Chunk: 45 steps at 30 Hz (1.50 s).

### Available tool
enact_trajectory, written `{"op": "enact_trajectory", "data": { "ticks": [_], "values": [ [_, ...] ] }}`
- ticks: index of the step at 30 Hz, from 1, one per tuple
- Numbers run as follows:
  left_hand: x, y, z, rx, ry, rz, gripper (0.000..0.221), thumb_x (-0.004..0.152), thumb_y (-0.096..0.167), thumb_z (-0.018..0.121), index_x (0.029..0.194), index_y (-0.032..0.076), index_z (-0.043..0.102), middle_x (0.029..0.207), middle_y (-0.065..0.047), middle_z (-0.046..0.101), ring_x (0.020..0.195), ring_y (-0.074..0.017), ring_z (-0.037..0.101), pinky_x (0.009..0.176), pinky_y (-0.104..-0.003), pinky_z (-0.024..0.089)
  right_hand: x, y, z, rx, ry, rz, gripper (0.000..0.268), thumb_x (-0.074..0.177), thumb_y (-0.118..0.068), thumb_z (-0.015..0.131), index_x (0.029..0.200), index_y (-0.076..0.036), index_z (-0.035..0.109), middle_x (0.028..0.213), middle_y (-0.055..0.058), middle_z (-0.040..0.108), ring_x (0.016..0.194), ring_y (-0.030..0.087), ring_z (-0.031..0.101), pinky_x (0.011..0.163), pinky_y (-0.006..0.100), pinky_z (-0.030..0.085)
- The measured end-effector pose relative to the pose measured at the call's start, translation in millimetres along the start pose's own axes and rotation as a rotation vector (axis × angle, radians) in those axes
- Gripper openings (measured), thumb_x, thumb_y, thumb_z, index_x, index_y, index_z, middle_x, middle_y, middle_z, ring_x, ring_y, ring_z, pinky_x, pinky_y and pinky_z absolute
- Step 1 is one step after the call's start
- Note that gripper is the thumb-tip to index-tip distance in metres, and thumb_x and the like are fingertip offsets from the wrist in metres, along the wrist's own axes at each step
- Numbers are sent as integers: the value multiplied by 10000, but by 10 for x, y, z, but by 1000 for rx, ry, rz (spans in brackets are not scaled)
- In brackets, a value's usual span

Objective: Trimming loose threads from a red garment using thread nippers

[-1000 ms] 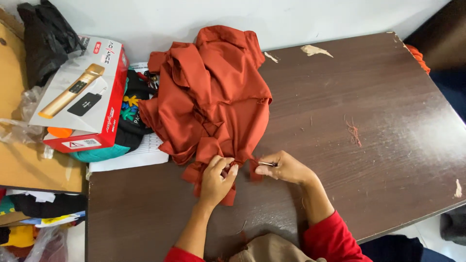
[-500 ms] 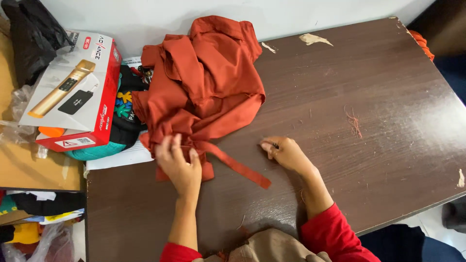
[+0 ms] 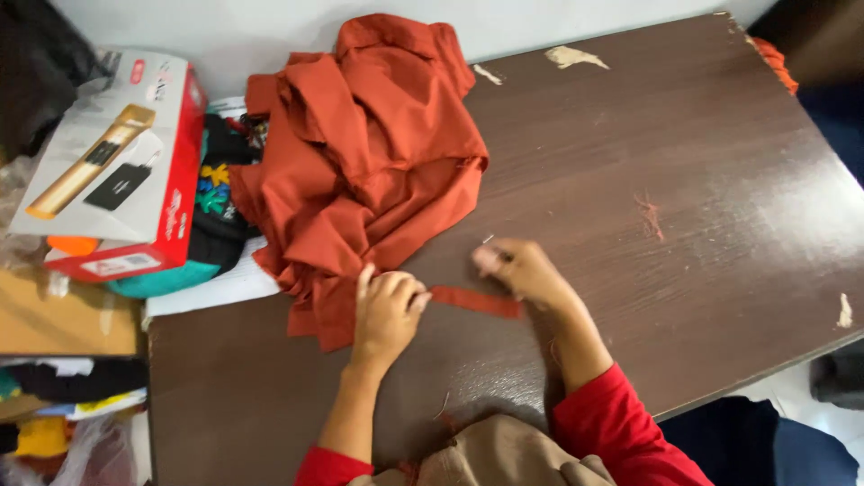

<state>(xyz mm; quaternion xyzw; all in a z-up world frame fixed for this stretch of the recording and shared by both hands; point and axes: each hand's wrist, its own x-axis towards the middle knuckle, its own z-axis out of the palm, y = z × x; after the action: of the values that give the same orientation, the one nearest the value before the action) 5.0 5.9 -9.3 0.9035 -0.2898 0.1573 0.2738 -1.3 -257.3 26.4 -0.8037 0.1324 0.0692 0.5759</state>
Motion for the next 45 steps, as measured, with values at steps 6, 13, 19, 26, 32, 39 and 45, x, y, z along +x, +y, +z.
{"op": "enact_trajectory", "data": {
  "ticks": [6, 13, 19, 26, 32, 39, 45],
  "values": [
    [-10, -106, -54, 107, 96, -166, 102, 878, 307, 728, 914, 237, 662, 967, 36, 680, 961, -213, 678, 1038, -482, 443, -260, -377, 277, -640, -489, -286, 330, 864, -426, 734, 917, -107, 665, 941, 129, 684, 896, 397, 700, 781, 514, 582],
    [35, 29, -232, 223, 122, -290, 107, 938, 298, 695, 956, 194, 703, 1046, 35, 725, 1033, -237, 651, 1117, -605, 332, -383, -492, 172, -591, -392, -102, 234, 946, -398, 553, 895, -173, 589, 857, 30, 668, 802, 277, 629, 716, 383, 454],
    [-79, -97, -147, 270, 122, -255, 103, 963, 262, 733, 1012, 172, 716, 1081, -19, 729, 1049, -278, 659, 1135, -632, 321, -384, -139, 568, -718, -266, -225, 346, 918, -377, 659, 1123, -109, 583, 1114, 90, 594, 795, 392, 688, 606, 540, 540],
    [20, 176, -190, 228, 146, -153, 160, 1079, 236, 636, 1144, 114, 717, 1243, -83, 709, 1236, -363, 628, 1180, -719, 95, -393, -377, 322, -588, -322, -142, 231, 865, -273, 585, 1006, -96, 538, 940, 144, 703, 838, 416, 678, 668, 533, 512],
    [182, 556, -65, -63, 21, 66, 480, 923, 110, 618, 1394, 29, 571, 1173, -129, 694, 1212, -354, 607, 1149, -576, 260, -258, -346, 182, -319, -410, -135, 260, 840, -266, 595, 1053, -136, 667, 995, 149, 747, 986, 408, 712, 805, 513, 543],
    [94, 391, -138, -437, 82, -222, 422, 994, 107, 602, 1411, 46, 574, 1000, -150, 718, 1038, -347, 672, 1145, -537, 368, -125, -102, 172, 157, -370, -192, 273, 880, -96, 671, 1147, -39, 681, 894, 105, 617, 819, 192, 571, 670, 324, 513],
    [151, 583, -337, -679, 25, -194, 509, 942, 175, 666, 1438, 108, 572, 1255, -162, 686, 1211, -298, 638, 1223, -397, 300, -268, -188, 306, 319, -613, -121, 296, 920, -42, 705, 1201, -58, 614, 936, 109, 754, 657, 84, 609, 504, 204, 480]
  ]
}}
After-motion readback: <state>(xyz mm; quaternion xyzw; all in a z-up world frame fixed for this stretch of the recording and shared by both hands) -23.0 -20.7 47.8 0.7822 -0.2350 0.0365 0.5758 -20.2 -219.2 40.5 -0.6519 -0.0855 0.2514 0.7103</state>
